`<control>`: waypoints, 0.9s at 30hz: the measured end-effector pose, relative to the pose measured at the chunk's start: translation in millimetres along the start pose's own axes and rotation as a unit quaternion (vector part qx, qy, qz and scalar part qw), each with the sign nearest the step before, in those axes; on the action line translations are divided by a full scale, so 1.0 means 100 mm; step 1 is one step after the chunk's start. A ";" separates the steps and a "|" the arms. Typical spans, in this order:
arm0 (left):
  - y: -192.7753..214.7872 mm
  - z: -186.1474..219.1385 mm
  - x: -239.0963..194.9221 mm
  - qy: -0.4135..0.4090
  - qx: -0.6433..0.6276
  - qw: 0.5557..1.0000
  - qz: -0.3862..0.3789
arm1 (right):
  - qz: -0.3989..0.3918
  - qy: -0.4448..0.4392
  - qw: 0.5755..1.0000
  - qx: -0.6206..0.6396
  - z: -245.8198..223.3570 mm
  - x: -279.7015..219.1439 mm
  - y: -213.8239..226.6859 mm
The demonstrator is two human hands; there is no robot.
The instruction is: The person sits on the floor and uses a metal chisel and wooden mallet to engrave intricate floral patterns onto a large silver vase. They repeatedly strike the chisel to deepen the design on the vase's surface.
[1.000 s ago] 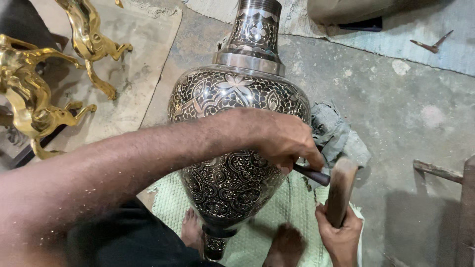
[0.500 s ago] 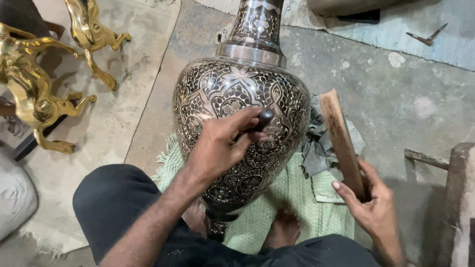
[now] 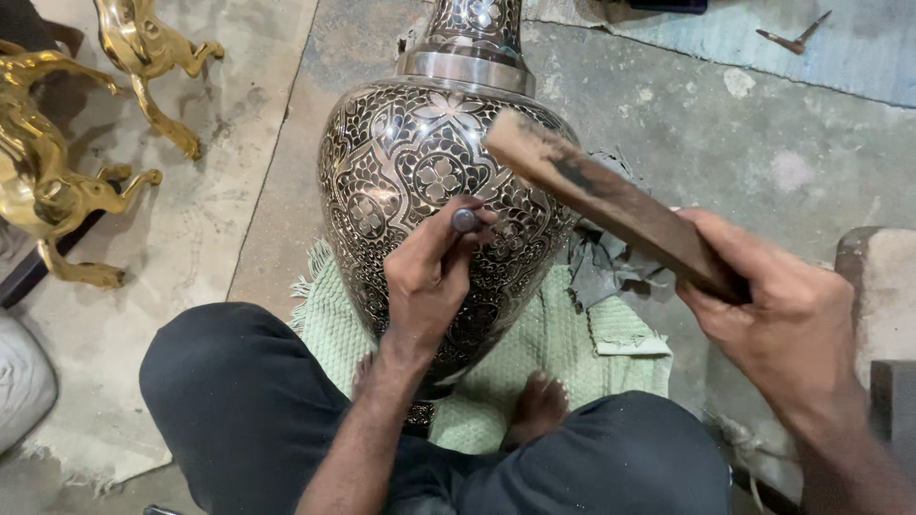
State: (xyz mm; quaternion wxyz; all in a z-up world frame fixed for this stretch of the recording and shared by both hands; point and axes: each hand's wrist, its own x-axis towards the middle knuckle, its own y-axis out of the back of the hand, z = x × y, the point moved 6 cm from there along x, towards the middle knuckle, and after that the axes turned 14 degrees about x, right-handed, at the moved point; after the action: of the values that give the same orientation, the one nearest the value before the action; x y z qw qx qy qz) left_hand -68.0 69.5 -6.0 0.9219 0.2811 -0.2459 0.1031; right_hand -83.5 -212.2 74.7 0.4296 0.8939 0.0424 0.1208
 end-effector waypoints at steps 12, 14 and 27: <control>-0.13 -0.34 -0.27 -0.018 0.117 0.993 0.017 | -0.045 0.151 0.985 0.067 -0.61 0.10 0.06; -0.07 -0.34 -0.20 0.056 0.016 0.998 0.034 | -0.076 0.077 0.992 -0.070 -0.43 0.11 -0.05; -0.06 -0.14 0.41 -0.080 0.029 0.979 -0.187 | -0.094 -0.092 0.990 -0.048 0.54 0.02 -0.35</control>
State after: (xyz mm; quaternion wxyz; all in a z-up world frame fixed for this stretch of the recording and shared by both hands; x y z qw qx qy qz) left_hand -25.6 74.6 2.0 0.8937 0.3562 -0.2585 -0.0870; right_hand -67.2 -230.5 15.6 0.4834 0.8716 0.0809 -0.0007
